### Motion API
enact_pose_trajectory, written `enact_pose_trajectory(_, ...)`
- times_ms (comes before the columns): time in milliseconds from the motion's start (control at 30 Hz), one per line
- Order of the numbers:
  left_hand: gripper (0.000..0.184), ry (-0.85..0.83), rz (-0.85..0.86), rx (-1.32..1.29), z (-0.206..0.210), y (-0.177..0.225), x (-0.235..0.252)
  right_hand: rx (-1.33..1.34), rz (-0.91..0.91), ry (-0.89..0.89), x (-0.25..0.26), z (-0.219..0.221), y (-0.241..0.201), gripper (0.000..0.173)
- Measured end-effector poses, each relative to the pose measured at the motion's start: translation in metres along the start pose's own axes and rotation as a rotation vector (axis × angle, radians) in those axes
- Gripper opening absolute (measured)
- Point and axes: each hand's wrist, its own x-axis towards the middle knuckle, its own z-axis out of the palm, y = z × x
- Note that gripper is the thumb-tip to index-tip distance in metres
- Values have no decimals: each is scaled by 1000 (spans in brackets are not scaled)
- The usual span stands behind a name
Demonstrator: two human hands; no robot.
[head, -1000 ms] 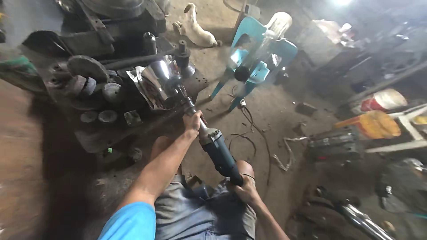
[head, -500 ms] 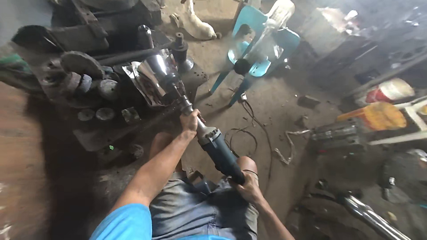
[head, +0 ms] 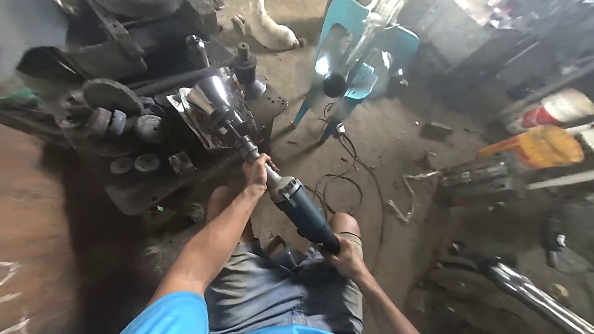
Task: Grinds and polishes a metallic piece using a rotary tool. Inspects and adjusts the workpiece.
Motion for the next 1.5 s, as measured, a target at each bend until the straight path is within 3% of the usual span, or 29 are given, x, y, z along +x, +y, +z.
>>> enact_pose_trajectory(333, 13, 15, -64, 118, 42, 1, 13, 172, 102, -33, 9, -12, -5, 27)
enact_pose_trajectory(533, 15, 22, -87, 126, 47, 2, 17, 150, 106, -38, 10, -16, -10, 25)
enact_pose_trajectory(800, 11, 14, 16, 47, 7, -1, -5, -8, 16, -15, 0, -4, 0, 35)
enact_pose_trajectory(900, 14, -31, -19, 108, -21, -10, -8, -73, 9, -26, -2, -2, -2, 37)
enact_pose_trajectory(1100, 16, -12, -35, 113, -27, -13, -9, -72, -5, -21, -3, 1, -1, 36)
enact_pose_trajectory(1500, 7, 42, -30, 30, 21, 3, -4, 76, 32, -35, 4, -6, 7, 33)
